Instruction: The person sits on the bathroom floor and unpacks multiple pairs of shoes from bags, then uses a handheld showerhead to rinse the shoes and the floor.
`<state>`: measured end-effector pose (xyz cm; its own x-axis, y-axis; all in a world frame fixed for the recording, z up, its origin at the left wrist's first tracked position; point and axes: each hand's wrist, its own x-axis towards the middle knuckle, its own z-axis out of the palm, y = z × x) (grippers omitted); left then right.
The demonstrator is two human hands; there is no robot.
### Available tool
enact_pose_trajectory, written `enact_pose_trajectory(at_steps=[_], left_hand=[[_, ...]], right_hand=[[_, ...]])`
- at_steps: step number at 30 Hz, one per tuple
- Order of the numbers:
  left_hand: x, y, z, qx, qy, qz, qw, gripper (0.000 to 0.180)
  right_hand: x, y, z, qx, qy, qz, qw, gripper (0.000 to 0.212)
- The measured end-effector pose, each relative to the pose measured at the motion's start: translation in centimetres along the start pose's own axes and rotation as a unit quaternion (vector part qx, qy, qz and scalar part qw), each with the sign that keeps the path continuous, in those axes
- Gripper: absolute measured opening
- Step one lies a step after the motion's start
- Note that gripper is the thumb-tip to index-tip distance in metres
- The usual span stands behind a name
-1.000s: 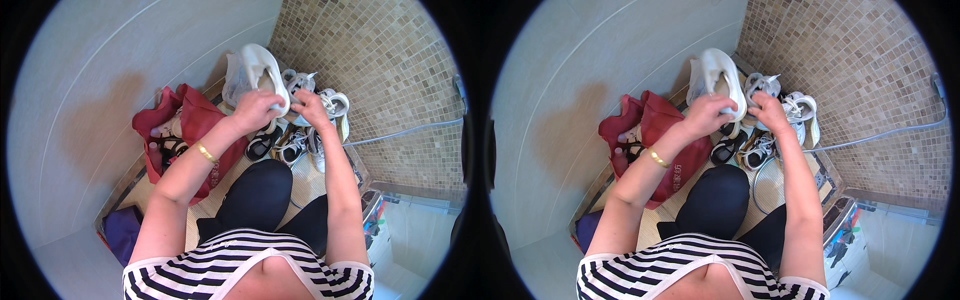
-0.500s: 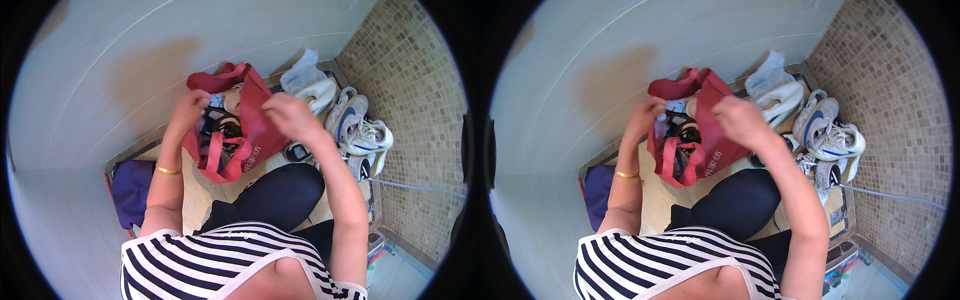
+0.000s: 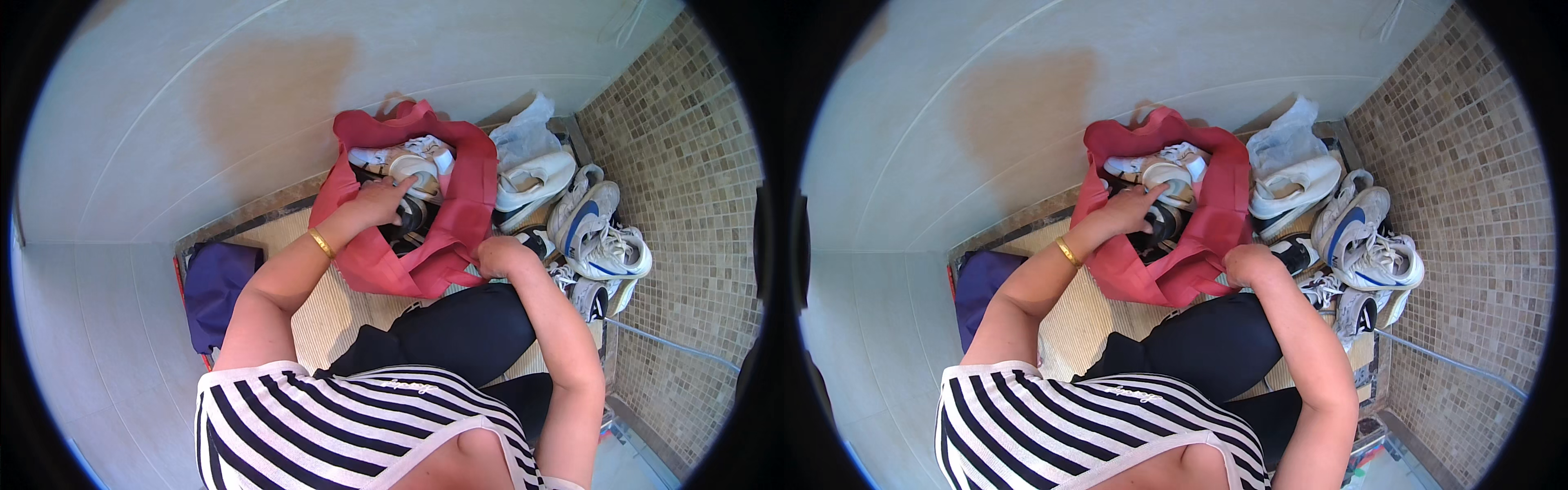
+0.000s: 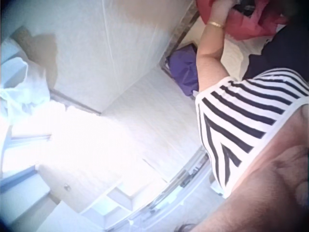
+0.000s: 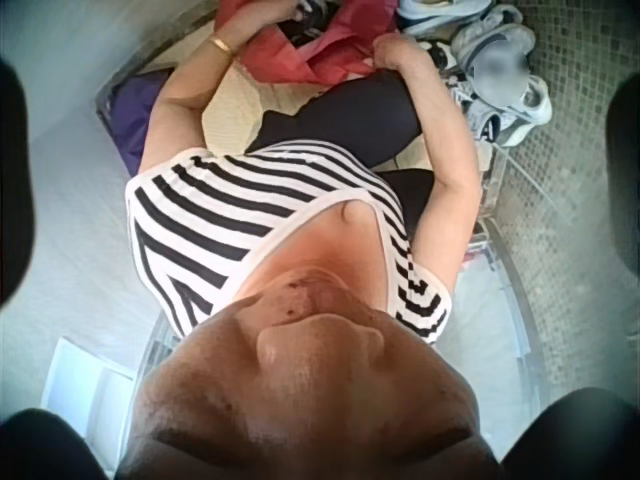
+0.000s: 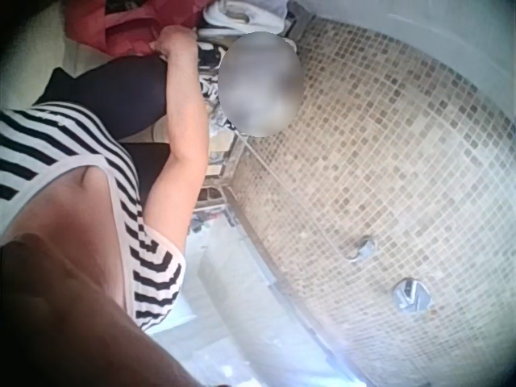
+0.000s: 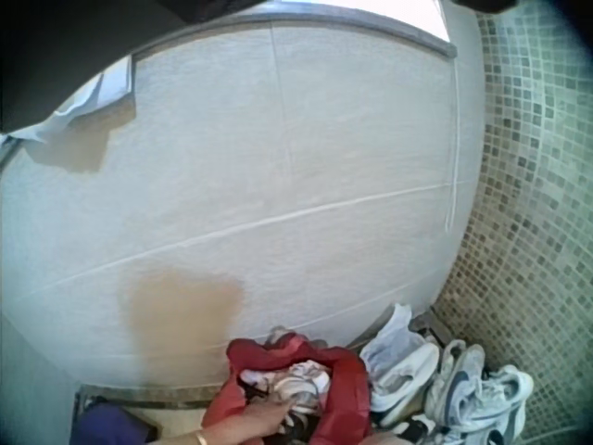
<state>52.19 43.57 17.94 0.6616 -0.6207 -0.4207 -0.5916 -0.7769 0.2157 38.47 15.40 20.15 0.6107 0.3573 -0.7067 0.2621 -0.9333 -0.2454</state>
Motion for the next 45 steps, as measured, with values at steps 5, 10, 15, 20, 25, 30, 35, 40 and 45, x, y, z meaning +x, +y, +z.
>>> enact_pose_trajectory(at_steps=[5, 10, 15, 20, 25, 30, 35, 40, 45], left_hand=[[2.2, -1.0, 3.2, 0.077, 0.059, -0.036, 0.995, 0.077], [2.7, -1.3, 4.7, 0.089, 0.16, 0.03, 0.983, 0.034], [0.2, -0.3, 6.3, 0.074, 0.197, 0.024, 0.977, 0.027], [-0.7, 0.8, 6.3, 0.075, 0.234, 0.032, 0.969, 0.029], [0.3, 2.1, -0.6, -0.118, 0.218, 0.046, 0.968, 0.032], [6.4, 6.6, -1.4, -0.333, 0.118, 0.116, 0.928, 0.067], [8.6, 8.6, 7.1, -0.584, 0.042, 0.224, 0.779, 0.075], [6.6, 9.7, 9.7, -0.527, 0.154, 0.103, 0.829, 0.056], [1.3, 7.1, 7.4, -0.618, 0.241, 0.082, 0.744, 0.055]], right_hand=[[1.3, -0.8, -0.6, -0.006, 0.041, 0.008, 0.999, 0.026], [0.6, -3.9, -5.9, 0.115, 0.378, -0.049, 0.917, 0.02], [11.2, -5.1, -10.4, -0.007, 0.496, -0.164, 0.853, 0.018], [16.5, -4.7, -11.0, -0.168, 0.311, 0.114, 0.928, 0.033], [11.6, 1.7, -10.4, 0.015, 0.239, 0.084, 0.967, 0.038], [6.6, 2.1, -7.5, 0.049, 0.317, 0.022, 0.947, 0.041], [2.1, 1.9, -4.6, 0.137, 0.349, -0.009, 0.927, 0.035], [-1.1, 1.9, -3.1, 0.073, 0.272, 0.037, 0.959, 0.036], [-2.2, 1.5, -2.5, 0.045, 0.239, 0.078, 0.967, 0.042]])
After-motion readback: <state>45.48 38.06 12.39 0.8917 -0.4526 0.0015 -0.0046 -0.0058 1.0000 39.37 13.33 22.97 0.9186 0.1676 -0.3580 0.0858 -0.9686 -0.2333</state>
